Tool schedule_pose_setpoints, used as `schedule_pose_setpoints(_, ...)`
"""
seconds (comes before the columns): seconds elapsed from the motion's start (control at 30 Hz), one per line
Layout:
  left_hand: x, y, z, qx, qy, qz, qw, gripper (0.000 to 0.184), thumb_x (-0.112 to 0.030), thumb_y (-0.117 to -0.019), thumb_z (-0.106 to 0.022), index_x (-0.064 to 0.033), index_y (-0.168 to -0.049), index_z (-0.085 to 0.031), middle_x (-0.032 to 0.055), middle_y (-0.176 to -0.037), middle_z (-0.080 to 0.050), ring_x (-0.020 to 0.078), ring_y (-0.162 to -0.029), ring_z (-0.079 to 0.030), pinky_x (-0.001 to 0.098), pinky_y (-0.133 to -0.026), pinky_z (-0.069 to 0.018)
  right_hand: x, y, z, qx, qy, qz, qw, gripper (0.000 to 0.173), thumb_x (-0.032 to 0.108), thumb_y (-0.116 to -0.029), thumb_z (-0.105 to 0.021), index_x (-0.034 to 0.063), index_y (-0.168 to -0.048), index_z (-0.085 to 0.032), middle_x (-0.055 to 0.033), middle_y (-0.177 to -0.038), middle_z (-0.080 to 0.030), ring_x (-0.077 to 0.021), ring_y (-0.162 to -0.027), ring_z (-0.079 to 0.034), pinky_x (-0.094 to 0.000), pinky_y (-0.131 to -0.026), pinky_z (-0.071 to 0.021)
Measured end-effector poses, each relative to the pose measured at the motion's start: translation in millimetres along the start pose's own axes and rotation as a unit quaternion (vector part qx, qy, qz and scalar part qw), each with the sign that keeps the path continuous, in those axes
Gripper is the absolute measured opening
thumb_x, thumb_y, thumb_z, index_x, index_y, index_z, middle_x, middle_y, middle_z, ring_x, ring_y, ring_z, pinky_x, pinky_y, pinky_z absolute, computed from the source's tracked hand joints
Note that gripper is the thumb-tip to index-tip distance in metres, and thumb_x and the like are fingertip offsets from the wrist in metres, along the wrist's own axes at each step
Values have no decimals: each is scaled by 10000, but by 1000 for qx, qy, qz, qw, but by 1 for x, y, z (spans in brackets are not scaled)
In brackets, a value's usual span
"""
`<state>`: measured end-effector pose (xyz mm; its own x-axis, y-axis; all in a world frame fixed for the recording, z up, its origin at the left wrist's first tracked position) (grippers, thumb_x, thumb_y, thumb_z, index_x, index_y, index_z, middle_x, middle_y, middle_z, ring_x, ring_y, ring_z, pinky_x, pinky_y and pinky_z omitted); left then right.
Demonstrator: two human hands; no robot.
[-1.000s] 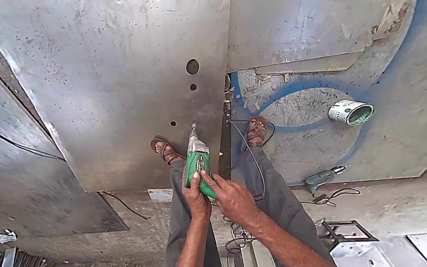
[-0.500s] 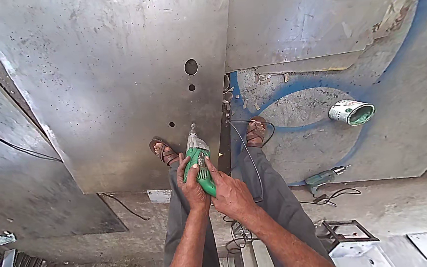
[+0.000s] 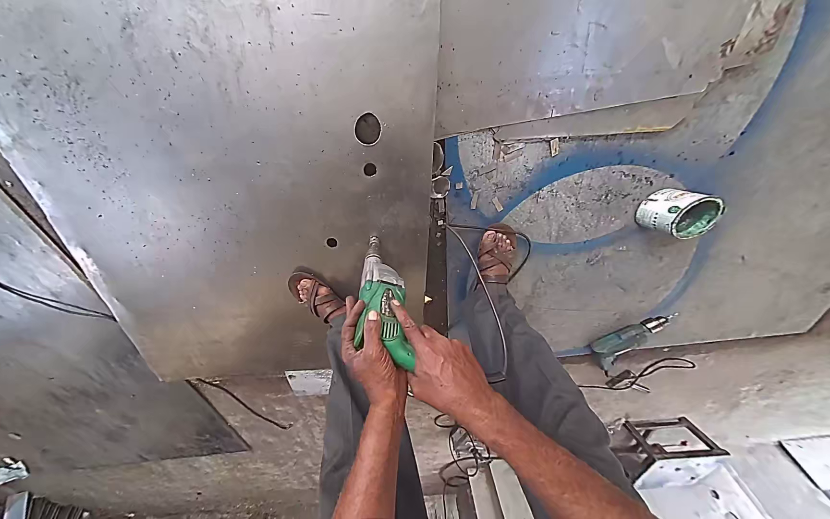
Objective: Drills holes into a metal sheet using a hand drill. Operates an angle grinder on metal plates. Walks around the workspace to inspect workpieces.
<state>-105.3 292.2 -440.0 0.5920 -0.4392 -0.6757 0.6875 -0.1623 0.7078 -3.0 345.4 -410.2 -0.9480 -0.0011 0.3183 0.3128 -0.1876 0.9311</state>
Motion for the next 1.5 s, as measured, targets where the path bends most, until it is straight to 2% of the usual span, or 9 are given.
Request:
schedule_pose_setpoints(0.1,-4,-7,-6,1,-13,-4,1000,336,-15,-954,-584,96,-1271,-592,238,-1428,-563,320,-1274,-592,443,-998,-553,5,-1,6,9,-1,-18,1000,1039,277,-856,-688,395,-1662,-44,-142,-1194,-663,-333,-867,-703,-531,-681,-572)
schedule_pose_setpoints(0.23,0,-8,-1,-39,-11,39,998,314,-19,-979,-567,82,-1277,-580,228,-1317,-630,299,-1149,-661,443,-918,-588,7,-2,5,29,10,-28,999,1042,256,-852,-679,428,-1654,-35,-135,-1155,-676,-339,-846,-699,-540,-665,-562)
schedule_pose_setpoints(0.33,-1,-8,-6,-33,-25,21,999,289,8,-953,-578,94,-1227,-613,231,-1356,-618,309,-1198,-644,442,-948,-578,3,-4,4,24,0,-40,999,1060,258,-838,-687,429,-1653,-32,-122,-1067,-706,-342,-855,-709,-550,-670,-565)
schedule_pose_setpoints(0.67,-6,-13,-15,-36,-51,15,998,270,-12,-957,-603,104,-1200,-628,233,-1299,-650,290,-1173,-658,425,-946,-579,5,-5,11,29,-11,-55,998,1070,261,-823,-687,434,-1652,-33,-121,-1054,-706,-348,-867,-707,-565,-671,-560)
schedule_pose_setpoints(0.8,-5,-14,-18,-30,-47,13,998,284,-13,-954,-593,109,-1209,-622,239,-1302,-647,302,-1168,-661,432,-947,-580,2,-7,13,16,-9,-48,999,1074,278,-809,-695,426,-1654,-49,-122,-1130,-698,-342,-896,-706,-555,-688,-563)
schedule_pose_setpoints(1.0,-4,-13,-14,-42,-40,16,998,286,-26,-968,-563,107,-1215,-614,241,-1295,-646,298,-1172,-655,433,-948,-574,6,-6,15,26,9,-57,998,1057,240,-825,-675,441,-1651,-45,-128,-1048,-709,-352,-853,-705,-558,-664,-551)
schedule_pose_setpoints(1.17,-1,-13,-12,-46,-38,17,998,288,-28,-968,-570,108,-1218,-612,237,-1288,-654,301,-1166,-661,432,-947,-576,7,-6,14,31,15,-60,998,1058,248,-833,-672,446,-1650,-30,-130,-1072,-708,-355,-872,-708,-562,-674,-554)
schedule_pose_setpoints(1.33,-1,-14,-9,-60,-42,30,997,294,-37,-983,-556,96,-1239,-614,229,-1286,-658,287,-1150,-668,424,-933,-579,11,-6,16,20,35,-58,998,1042,238,-829,-674,460,-1645,-65,-118,-1007,-712,-350,-816,-705,-554,-637,-549)
schedule_pose_setpoints(1.5,-4,-16,-13,-64,-41,29,997,272,-33,-982,-564,101,-1212,-622,229,-1280,-660,286,-1145,-671,424,-929,-583,12,-8,20,26,37,-59,997,1033,258,-835,-671,456,-1646,-62,-126,-1017,-710,-351,-833,-706,-556,-652,-551)
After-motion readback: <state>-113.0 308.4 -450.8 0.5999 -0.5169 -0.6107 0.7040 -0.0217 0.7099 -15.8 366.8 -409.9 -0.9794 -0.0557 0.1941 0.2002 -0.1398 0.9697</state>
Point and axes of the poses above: each hand's wrist, its own y-axis away from the middle knuckle, its own z-axis out of the back of the hand, x = y × z, the point moved 4 cm from there along -y, towards the middle knuckle
